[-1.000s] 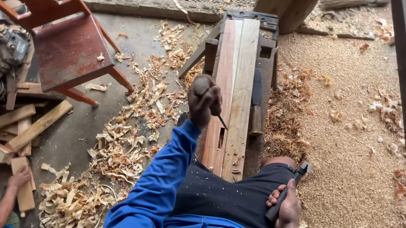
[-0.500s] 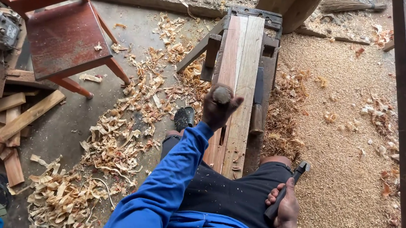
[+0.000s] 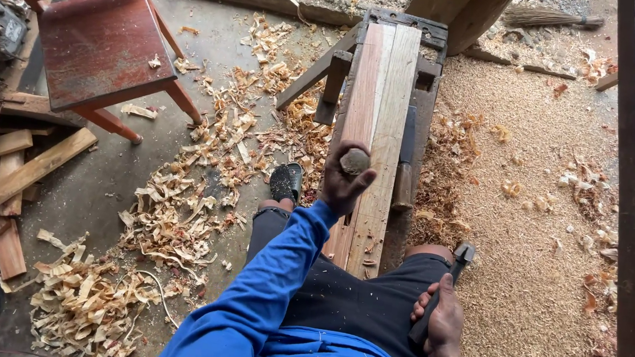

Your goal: Chiseling a mortise into a wooden plank using a hammer and chisel.

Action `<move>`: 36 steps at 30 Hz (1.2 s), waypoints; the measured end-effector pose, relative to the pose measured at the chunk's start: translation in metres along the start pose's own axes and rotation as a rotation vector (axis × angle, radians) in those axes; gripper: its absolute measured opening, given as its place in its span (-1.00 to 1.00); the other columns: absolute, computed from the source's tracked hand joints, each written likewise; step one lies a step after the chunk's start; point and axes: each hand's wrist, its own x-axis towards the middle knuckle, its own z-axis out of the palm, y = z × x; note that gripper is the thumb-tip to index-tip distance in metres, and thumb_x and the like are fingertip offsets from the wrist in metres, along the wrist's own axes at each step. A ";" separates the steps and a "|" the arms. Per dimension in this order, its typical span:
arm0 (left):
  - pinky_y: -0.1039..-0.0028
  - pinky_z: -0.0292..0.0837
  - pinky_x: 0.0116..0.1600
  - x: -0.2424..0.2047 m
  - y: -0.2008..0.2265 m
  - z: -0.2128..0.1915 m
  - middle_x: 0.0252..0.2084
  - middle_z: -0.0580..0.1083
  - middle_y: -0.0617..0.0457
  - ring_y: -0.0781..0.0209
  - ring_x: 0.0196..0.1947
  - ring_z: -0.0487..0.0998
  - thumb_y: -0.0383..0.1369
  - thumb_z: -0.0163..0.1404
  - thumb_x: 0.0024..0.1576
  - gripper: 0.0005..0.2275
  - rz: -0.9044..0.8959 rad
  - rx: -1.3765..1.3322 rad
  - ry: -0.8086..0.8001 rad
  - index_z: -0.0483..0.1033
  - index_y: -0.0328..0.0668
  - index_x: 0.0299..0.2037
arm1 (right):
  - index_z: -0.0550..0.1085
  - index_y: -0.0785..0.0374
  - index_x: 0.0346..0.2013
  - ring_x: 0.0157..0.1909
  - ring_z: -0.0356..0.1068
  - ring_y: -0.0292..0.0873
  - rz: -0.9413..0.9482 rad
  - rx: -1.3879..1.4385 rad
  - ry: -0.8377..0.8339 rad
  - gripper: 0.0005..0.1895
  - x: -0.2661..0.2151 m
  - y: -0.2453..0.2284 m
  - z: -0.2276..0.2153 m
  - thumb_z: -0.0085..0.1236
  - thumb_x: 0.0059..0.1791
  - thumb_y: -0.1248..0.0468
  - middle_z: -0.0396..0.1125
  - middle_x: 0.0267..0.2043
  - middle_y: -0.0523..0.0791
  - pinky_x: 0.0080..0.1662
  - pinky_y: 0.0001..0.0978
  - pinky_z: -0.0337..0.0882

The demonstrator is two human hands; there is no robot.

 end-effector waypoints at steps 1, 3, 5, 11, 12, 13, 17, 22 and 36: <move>0.55 0.57 -0.28 0.001 0.005 0.001 -0.30 0.46 0.13 0.44 -0.37 0.54 -0.06 0.30 0.08 -0.57 0.126 0.184 0.002 0.45 -0.14 -0.05 | 0.25 0.19 -0.29 -0.63 0.15 -0.25 -0.020 -0.035 -0.019 -0.47 -0.002 -0.002 0.003 -0.13 0.10 -0.24 0.12 -0.60 -0.15 -0.54 -0.37 0.25; 0.55 0.58 -0.30 0.004 0.014 0.004 -0.37 0.48 0.09 0.41 -0.39 0.57 -0.10 0.36 -0.03 -0.57 0.252 0.368 0.011 0.43 -0.16 -0.17 | 0.25 0.20 -0.30 -0.64 0.16 -0.24 -0.040 -0.074 -0.040 -0.48 -0.007 -0.008 0.010 -0.14 0.10 -0.23 0.12 -0.61 -0.14 -0.55 -0.36 0.25; 0.54 0.60 -0.30 0.008 0.023 0.006 -0.43 0.54 0.11 0.37 -0.42 0.64 -0.20 0.34 0.04 -0.71 0.288 0.449 -0.046 0.49 -0.14 -0.31 | 0.26 0.20 -0.30 -0.66 0.18 -0.24 -0.108 -0.119 -0.108 -0.49 -0.012 -0.016 0.021 -0.15 0.10 -0.21 0.14 -0.61 -0.14 -0.57 -0.36 0.25; 0.54 0.61 -0.34 0.013 -0.003 0.002 -0.47 0.55 0.13 0.37 -0.46 0.64 -0.30 0.26 0.04 -0.80 0.158 0.433 0.108 0.51 -0.18 -0.32 | 0.36 0.27 -0.20 -0.60 0.26 -0.28 -0.476 -0.311 -0.367 -0.55 -0.049 -0.103 0.071 -0.14 0.15 -0.09 0.23 -0.54 -0.16 -0.52 -0.45 0.29; 0.54 0.61 -0.34 0.014 -0.001 0.004 -0.47 0.55 0.13 0.37 -0.46 0.64 -0.30 0.26 0.04 -0.80 0.163 0.433 0.108 0.51 -0.18 -0.32 | 0.36 0.27 -0.20 -0.60 0.26 -0.28 -0.481 -0.311 -0.369 -0.55 -0.064 -0.124 0.082 -0.14 0.15 -0.09 0.23 -0.54 -0.16 -0.52 -0.45 0.29; 0.52 0.60 -0.33 0.014 0.002 0.006 -0.48 0.55 0.11 0.35 -0.47 0.64 -0.32 0.27 0.02 -0.80 0.201 0.457 0.113 0.51 -0.21 -0.32 | 0.35 0.27 -0.14 -0.57 0.26 -0.29 -0.554 -0.267 -0.421 -0.57 -0.079 -0.145 0.093 -0.11 0.14 -0.07 0.25 -0.50 -0.16 -0.50 -0.47 0.29; 0.50 0.58 -0.32 0.013 -0.003 0.003 -0.49 0.57 0.09 0.33 -0.48 0.64 -0.35 0.26 0.03 -0.80 0.209 0.464 0.110 0.52 -0.25 -0.29 | 0.38 0.22 -0.18 -0.66 0.27 -0.27 -1.144 -0.434 -0.446 -0.57 -0.090 -0.186 0.124 -0.11 0.18 -0.11 0.26 -0.61 -0.17 -0.52 -0.54 0.24; 0.47 0.52 -0.33 0.014 -0.014 0.004 -0.44 0.55 0.09 0.34 -0.44 0.57 -0.34 0.30 0.01 -0.77 0.259 0.353 0.122 0.54 -0.27 -0.26 | 0.39 0.22 -0.20 -0.44 0.41 0.10 -1.464 -1.375 -0.330 -0.70 -0.044 -0.178 0.153 -0.03 0.10 0.03 0.36 -0.47 0.01 -0.35 -0.14 0.36; 0.36 0.51 -0.22 0.012 0.009 0.019 -0.06 0.52 -0.27 0.04 -0.17 0.60 -0.22 0.15 0.20 -0.76 0.586 0.559 0.008 0.42 -0.17 -0.35 | 0.43 0.32 0.04 -0.32 0.50 0.17 -1.257 -1.101 -0.604 -0.57 -0.043 -0.181 0.161 0.03 0.06 0.04 0.47 -0.27 0.12 -0.32 -0.10 0.49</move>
